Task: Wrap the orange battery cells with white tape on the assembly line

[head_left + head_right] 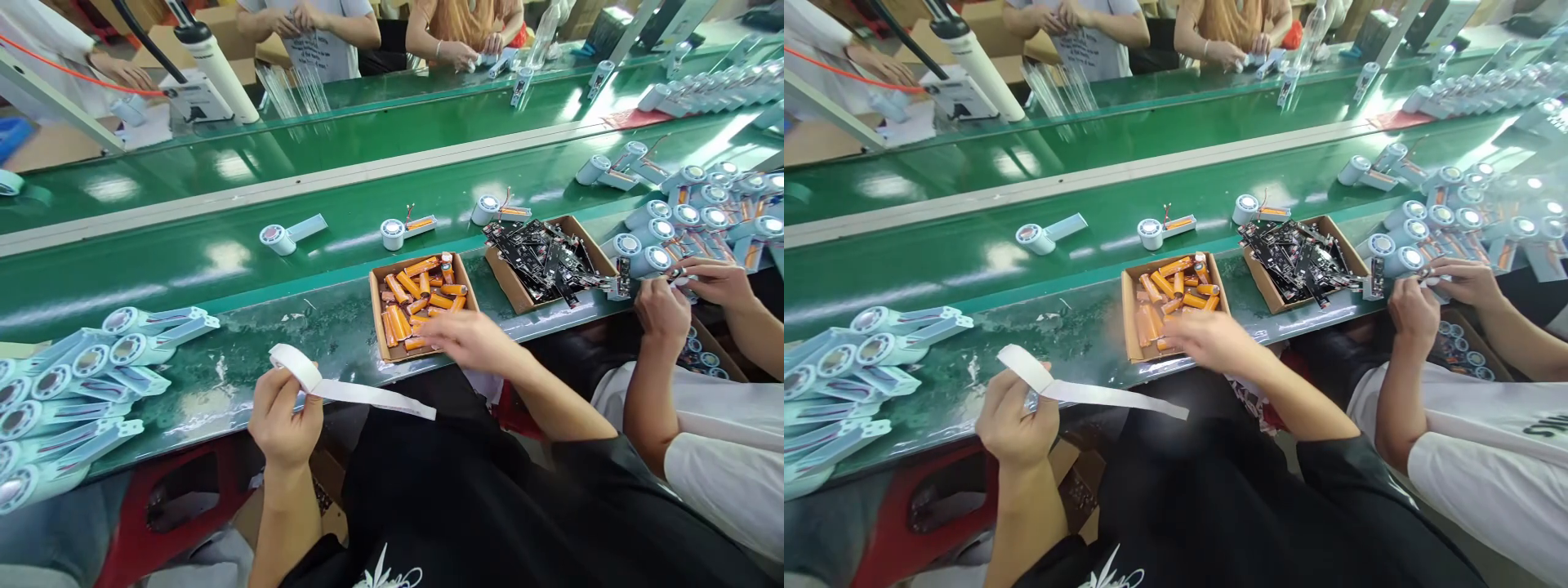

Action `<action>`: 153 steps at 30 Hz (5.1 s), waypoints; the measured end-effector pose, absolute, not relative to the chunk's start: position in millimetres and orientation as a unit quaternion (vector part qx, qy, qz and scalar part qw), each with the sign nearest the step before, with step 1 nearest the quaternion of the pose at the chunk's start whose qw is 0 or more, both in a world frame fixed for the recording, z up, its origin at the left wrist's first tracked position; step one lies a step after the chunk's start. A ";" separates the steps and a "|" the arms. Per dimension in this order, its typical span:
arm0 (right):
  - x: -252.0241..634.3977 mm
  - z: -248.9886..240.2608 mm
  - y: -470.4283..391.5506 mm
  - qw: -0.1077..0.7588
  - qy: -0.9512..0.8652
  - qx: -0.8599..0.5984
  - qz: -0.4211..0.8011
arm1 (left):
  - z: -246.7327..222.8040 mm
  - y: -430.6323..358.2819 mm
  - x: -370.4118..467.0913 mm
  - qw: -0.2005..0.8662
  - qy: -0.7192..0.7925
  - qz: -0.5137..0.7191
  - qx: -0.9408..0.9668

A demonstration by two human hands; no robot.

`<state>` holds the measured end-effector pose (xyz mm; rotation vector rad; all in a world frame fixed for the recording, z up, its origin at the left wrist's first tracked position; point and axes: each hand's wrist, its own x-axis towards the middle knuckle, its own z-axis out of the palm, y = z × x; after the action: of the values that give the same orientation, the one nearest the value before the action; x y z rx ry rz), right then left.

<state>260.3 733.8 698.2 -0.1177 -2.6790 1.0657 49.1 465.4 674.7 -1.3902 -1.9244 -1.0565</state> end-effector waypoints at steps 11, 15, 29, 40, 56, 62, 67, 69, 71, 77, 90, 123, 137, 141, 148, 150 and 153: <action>201.0 687.3 809.0 0.182 -0.923 -0.098 0.324 | 677.6 487.0 79.8 0.168 -0.675 -0.341 -0.633; 226.3 690.6 778.6 0.218 -0.666 -0.120 0.703 | 673.3 491.1 85.5 0.112 -0.667 -0.291 -0.677; 286.2 716.6 723.3 0.127 -0.865 -0.069 0.481 | 696.9 501.9 99.6 0.070 -0.605 -0.129 -0.783; 280.8 728.0 708.1 -0.002 -0.912 -0.029 0.409 | 715.7 514.4 98.7 0.103 -0.543 -0.069 -0.830; 269.6 688.5 700.3 0.447 -0.508 -0.300 0.673 | 682.4 531.0 164.7 0.162 -0.611 -0.224 -0.742; 285.1 699.9 771.8 0.608 -0.484 -0.296 0.555 | 680.3 555.8 114.7 0.004 -0.664 -0.184 -0.725; 302.3 668.6 725.5 0.442 -0.483 -0.294 0.696 | 699.2 613.9 17.3 -0.213 -0.638 -0.223 -0.706; 316.0 655.9 717.6 0.423 -0.468 -0.307 0.712 | 703.3 642.9 -16.0 -0.171 -0.711 -0.213 -0.647; 330.2 649.6 717.0 0.402 -0.454 -0.315 0.730 | 705.7 671.8 -49.2 -0.056 -0.800 -0.205 -0.560; 360.4 654.7 718.6 0.417 -0.434 -0.321 0.731 | 698.3 724.9 -129.0 0.012 -0.882 -0.056 -0.468; 235.3 719.1 805.0 0.440 -0.675 -0.198 0.559 | 669.0 756.4 -92.4 -0.033 -0.744 0.012 -0.667; 58.3 722.4 868.2 -0.056 -0.975 -0.183 0.114 | 678.7 774.3 -48.3 -0.105 -0.830 -0.168 -0.521; 360.6 638.3 763.3 0.286 -0.801 -0.268 0.452 | 688.0 623.5 32.6 -0.111 -0.551 -0.206 -0.801; 392.2 601.6 730.6 0.326 -0.698 -0.377 0.514 | 672.4 588.8 52.5 -0.065 -0.632 -0.207 -0.744; 325.2 652.3 725.9 0.307 -0.801 -0.308 0.411 | 686.3 611.2 64.2 0.014 -0.616 -0.150 -0.773; 311.7 667.6 722.8 0.264 -0.853 -0.300 0.334 | 692.5 601.7 71.0 0.050 -0.594 -0.175 -0.784; 306.6 680.0 711.9 0.212 -0.894 -0.247 0.309 | 696.5 577.5 78.2 0.090 -0.564 -0.194 -0.798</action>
<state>306.6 711.9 680.0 -0.6868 -2.4816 0.8581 78.2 577.5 696.5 -2.3719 -1.6760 -0.5773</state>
